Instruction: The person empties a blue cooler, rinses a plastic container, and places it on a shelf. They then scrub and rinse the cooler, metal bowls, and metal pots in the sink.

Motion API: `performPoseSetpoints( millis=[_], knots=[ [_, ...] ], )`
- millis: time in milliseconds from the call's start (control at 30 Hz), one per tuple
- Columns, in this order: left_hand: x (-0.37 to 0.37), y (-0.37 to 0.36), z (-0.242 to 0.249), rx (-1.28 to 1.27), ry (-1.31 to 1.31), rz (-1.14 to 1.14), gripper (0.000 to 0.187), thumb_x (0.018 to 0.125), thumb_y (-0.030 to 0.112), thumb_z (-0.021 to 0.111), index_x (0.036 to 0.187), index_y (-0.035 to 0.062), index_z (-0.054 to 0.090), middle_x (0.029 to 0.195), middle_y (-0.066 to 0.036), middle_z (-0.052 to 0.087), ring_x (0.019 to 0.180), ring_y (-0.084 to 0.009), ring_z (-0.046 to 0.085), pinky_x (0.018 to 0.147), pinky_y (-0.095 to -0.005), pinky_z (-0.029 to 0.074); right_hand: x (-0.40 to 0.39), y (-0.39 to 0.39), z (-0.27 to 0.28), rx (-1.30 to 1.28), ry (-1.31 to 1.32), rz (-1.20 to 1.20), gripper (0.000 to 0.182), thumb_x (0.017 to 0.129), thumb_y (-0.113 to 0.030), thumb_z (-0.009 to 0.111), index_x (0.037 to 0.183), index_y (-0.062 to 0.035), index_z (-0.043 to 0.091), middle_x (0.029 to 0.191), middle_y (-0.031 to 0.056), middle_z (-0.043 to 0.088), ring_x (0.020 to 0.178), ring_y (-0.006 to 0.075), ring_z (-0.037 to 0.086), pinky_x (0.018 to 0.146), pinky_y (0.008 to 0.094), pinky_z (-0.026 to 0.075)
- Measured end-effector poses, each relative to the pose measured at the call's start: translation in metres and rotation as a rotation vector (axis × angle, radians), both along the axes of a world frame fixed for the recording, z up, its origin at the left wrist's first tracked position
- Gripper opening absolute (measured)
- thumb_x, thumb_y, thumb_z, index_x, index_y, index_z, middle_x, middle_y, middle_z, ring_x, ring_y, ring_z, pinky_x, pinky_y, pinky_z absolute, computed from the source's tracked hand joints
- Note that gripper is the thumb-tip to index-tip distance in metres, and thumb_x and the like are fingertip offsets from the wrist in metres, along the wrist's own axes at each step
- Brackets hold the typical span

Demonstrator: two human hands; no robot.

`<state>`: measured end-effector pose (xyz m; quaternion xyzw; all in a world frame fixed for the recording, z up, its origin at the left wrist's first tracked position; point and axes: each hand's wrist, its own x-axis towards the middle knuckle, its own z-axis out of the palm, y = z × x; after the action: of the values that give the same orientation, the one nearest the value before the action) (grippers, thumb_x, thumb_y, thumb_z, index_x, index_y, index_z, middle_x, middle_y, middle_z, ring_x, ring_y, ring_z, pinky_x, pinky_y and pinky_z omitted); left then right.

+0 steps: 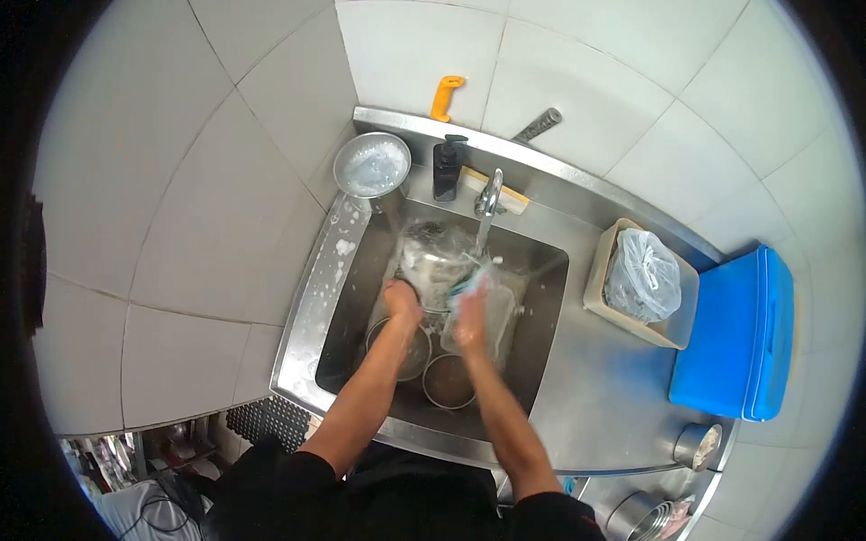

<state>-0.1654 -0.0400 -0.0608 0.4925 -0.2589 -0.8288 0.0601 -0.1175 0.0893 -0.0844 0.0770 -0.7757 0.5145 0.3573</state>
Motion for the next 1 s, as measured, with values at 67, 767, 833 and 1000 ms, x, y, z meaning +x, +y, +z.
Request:
performPoseSetpoints(
  millis=[67, 767, 833, 1000],
  knots=[
    [-0.003, 0.012, -0.02, -0.646, 0.006, -0.308, 0.017, 0.087, 0.017, 0.051, 0.074, 0.006, 0.055, 0.067, -0.001, 0.05, 0.064, -0.0108, 0.044, 0.055, -0.0329, 0.038, 0.016, -0.021, 0.077, 0.407, -0.102, -0.002, 0.043, 0.097, -0.034, 0.036, 0.125, -0.0048, 0.052, 0.135, 0.0138, 0.047, 0.126, 0.0338, 0.039, 0.106, 0.0472, 0.028],
    [-0.002, -0.013, -0.031, -0.056, 0.114, -0.4, 0.045, 0.099, 0.03, 0.03, 0.132, 0.0023, 0.042, 0.131, -0.014, 0.05, 0.116, -0.031, 0.052, 0.098, -0.0463, 0.042, -0.041, -0.003, 0.135, 0.402, 0.0, 0.451, 0.029, 0.07, -0.006, 0.058, 0.096, -0.0116, 0.068, 0.097, 0.0084, 0.066, 0.093, 0.0288, 0.06, 0.086, 0.0408, 0.042],
    [-0.012, -0.034, -0.061, 0.019, 0.352, -0.394, 0.048, 0.097, 0.034, 0.037, 0.133, 0.002, 0.041, 0.129, -0.015, 0.051, 0.115, -0.0304, 0.052, 0.097, -0.0456, 0.043, -0.038, 0.025, 0.11, 0.363, -0.018, 0.422, 0.03, 0.069, -0.005, 0.058, 0.097, -0.0114, 0.068, 0.096, 0.0086, 0.067, 0.093, 0.0281, 0.06, 0.086, 0.0403, 0.042],
    [-0.005, -0.013, 0.015, -0.36, 0.004, -0.612, 0.05, 0.09, 0.037, 0.056, 0.121, -0.0019, 0.055, 0.113, -0.019, 0.06, 0.098, -0.0241, 0.06, 0.081, -0.0415, 0.049, -0.1, 0.047, 0.115, 0.202, -0.621, 0.336, 0.022, 0.08, -0.025, 0.065, 0.097, -0.0112, 0.071, 0.099, 0.0098, 0.068, 0.096, 0.0296, 0.061, 0.086, 0.0403, 0.044]
  ],
)
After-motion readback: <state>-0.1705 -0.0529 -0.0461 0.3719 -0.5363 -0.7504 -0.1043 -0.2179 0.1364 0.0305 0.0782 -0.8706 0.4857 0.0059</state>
